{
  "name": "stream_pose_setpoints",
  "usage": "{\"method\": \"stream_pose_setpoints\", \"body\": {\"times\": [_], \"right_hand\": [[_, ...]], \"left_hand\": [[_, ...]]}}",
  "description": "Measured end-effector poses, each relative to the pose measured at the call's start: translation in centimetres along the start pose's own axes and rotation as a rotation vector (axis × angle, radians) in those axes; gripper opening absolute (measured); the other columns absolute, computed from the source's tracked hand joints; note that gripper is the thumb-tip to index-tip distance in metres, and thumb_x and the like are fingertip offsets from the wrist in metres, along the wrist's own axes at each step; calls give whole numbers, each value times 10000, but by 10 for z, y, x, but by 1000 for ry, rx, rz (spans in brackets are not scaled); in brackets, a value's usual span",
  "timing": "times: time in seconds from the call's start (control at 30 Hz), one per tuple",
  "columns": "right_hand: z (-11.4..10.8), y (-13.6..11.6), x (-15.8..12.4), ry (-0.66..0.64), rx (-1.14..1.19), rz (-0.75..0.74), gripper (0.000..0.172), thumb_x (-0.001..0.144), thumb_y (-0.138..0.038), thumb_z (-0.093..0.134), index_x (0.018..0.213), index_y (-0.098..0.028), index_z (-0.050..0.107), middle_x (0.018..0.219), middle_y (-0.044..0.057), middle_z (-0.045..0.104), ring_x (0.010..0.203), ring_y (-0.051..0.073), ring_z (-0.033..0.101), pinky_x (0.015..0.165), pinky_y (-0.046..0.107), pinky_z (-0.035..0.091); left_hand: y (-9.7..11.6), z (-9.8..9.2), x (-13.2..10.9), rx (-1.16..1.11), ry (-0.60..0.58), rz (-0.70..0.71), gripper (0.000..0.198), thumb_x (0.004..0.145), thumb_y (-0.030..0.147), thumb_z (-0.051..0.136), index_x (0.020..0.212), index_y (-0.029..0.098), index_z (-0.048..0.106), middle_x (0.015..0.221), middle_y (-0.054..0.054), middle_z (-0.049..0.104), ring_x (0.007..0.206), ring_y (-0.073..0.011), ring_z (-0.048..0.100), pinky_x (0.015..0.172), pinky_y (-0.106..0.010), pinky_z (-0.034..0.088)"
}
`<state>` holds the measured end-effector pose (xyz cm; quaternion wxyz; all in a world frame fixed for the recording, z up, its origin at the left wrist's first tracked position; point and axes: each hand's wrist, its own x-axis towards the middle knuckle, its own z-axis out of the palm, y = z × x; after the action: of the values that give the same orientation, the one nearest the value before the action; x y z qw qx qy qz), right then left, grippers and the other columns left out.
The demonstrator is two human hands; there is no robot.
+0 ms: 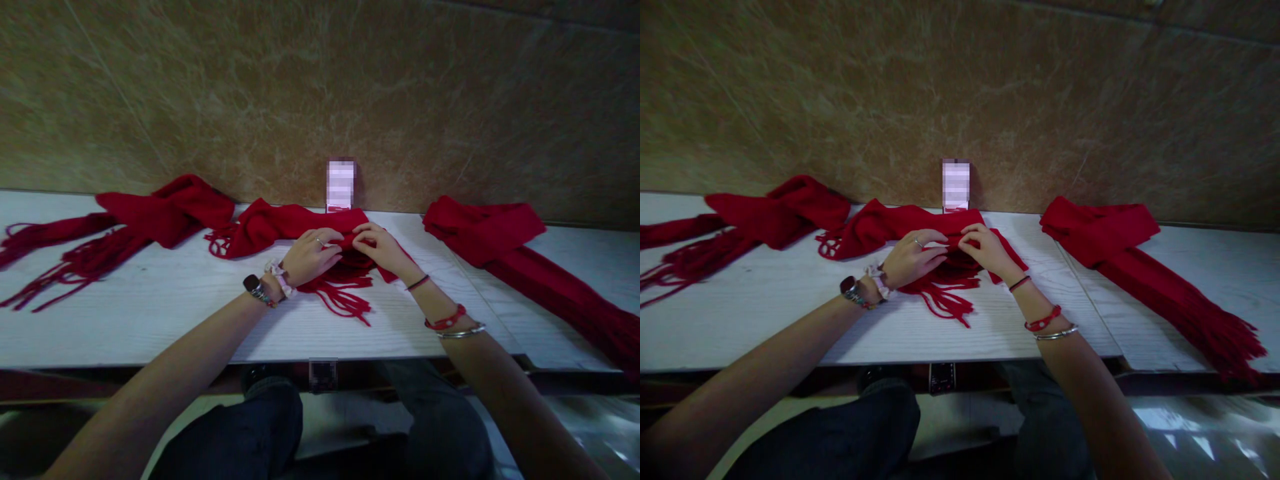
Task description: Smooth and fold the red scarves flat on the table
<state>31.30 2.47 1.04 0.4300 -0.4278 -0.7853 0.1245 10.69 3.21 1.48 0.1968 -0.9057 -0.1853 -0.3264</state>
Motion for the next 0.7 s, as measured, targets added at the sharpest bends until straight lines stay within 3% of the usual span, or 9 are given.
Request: {"method": "stream_pose_setpoints", "body": {"times": [0.27,0.5,0.7], "right_hand": [[1,2,1,36,-66,-6,79,747,-200,583,706,-209,650,957,50,585,910,172,565,854,358,440],[2,1,0,67,-94,-13,88,741,-172,580,696,-204,648,953,51,580,902,171,565,832,341,453],[-2,6,2,188,-177,75,88,732,-167,585,662,-200,627,892,50,570,865,178,560,808,345,462]], "left_hand": [[4,-3,4,51,-103,0,175,864,182,476,830,158,646,1071,-75,604,1022,-196,532,827,-349,440],[6,-1,5,52,-111,-12,219,874,127,416,821,129,629,1100,-85,596,1041,-203,523,843,-351,435],[0,-6,4,3,-119,53,218,896,188,414,859,150,626,1158,-84,560,1110,-203,482,909,-361,425]]}}
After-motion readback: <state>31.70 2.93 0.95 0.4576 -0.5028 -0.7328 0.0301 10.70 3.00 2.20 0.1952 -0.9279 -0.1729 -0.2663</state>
